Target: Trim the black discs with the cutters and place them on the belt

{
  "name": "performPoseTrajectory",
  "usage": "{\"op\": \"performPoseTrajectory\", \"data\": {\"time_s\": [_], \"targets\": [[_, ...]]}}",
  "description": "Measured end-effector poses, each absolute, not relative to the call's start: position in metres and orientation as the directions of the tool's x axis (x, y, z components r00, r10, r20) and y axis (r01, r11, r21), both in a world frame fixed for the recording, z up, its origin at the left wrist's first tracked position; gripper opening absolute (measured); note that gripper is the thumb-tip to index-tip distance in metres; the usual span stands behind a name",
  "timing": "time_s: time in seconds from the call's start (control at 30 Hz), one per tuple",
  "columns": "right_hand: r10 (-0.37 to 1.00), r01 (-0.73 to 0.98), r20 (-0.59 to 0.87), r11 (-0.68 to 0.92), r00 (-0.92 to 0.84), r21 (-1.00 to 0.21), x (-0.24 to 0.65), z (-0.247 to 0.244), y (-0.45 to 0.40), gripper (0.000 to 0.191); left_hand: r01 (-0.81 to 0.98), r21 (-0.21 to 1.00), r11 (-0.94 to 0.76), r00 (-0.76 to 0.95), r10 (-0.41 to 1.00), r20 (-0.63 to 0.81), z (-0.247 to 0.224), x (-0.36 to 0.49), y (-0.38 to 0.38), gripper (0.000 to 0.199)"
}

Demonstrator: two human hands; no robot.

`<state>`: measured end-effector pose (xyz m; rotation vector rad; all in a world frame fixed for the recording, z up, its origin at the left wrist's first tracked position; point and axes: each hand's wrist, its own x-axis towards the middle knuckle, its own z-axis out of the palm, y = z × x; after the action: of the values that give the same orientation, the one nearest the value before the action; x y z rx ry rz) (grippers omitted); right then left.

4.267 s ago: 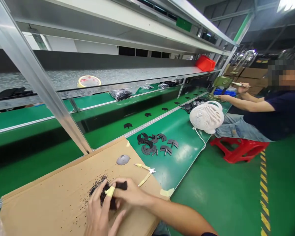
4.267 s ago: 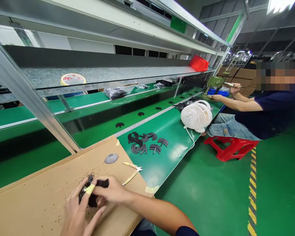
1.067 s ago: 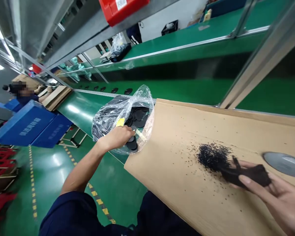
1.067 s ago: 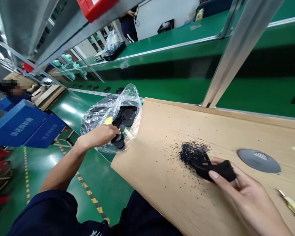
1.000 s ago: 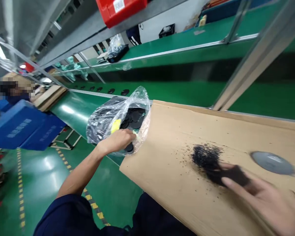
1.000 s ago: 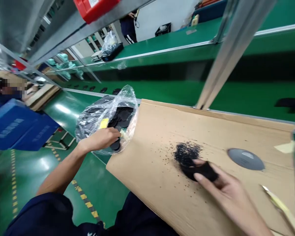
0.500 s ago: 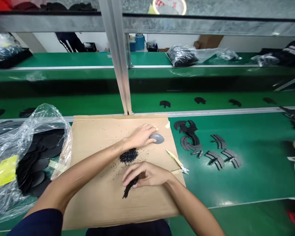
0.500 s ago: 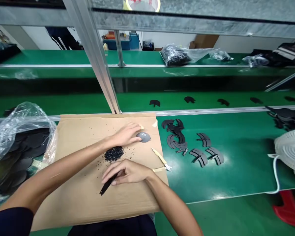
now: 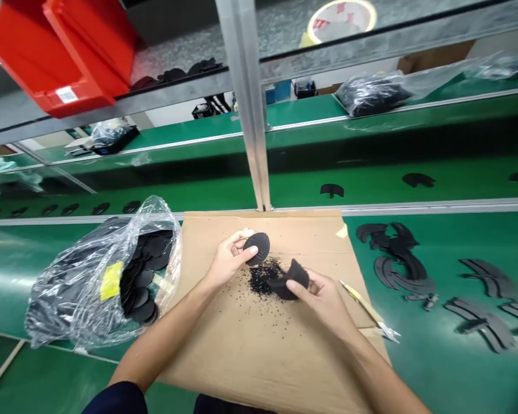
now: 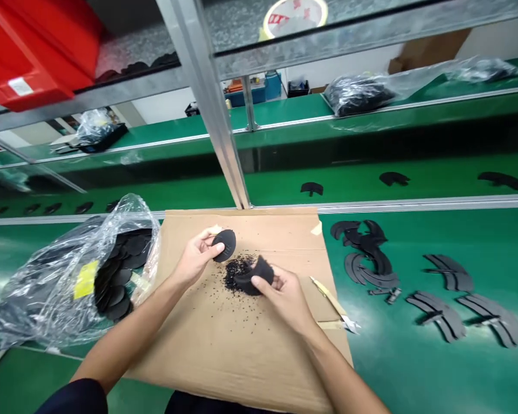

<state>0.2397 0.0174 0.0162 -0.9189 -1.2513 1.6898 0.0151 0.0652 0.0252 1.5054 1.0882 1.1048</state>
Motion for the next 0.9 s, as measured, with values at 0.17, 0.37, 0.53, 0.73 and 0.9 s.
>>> {"op": "performPoseTrajectory", "data": {"time_s": [0.17, 0.37, 0.53, 0.73, 0.9], "targets": [[0.939, -0.124, -0.146, -0.192, -0.312, -0.973, 0.219, 0.016, 0.022, 0.041, 0.034, 0.994, -0.105, 0.104, 0.989, 0.101, 0.022, 0.016, 0.024, 0.043], [0.922, -0.064, -0.172, -0.206, -0.347, -0.977, 0.202, 0.019, 0.023, 0.046, 0.417, 0.793, -0.444, 0.12, 0.892, 0.436, 0.013, 0.014, 0.02, 0.029], [0.932, -0.024, -0.154, -0.171, -0.328, -0.985, 0.201, 0.016, 0.022, 0.034, 0.5, 0.615, -0.609, 0.219, 0.777, 0.591, 0.006, 0.011, 0.02, 0.028], [0.931, 0.04, -0.145, -0.14, -0.335, -0.989, 0.204, 0.016, 0.021, 0.036, 0.513, 0.512, -0.689, 0.324, 0.708, 0.628, 0.003, 0.009, 0.02, 0.03], [0.94, 0.085, -0.119, -0.097, -0.32, -0.992, 0.205, 0.014, 0.018, 0.034, 0.545, 0.528, -0.651, 0.315, 0.743, 0.59, 0.003, 0.01, 0.019, 0.031]]}}
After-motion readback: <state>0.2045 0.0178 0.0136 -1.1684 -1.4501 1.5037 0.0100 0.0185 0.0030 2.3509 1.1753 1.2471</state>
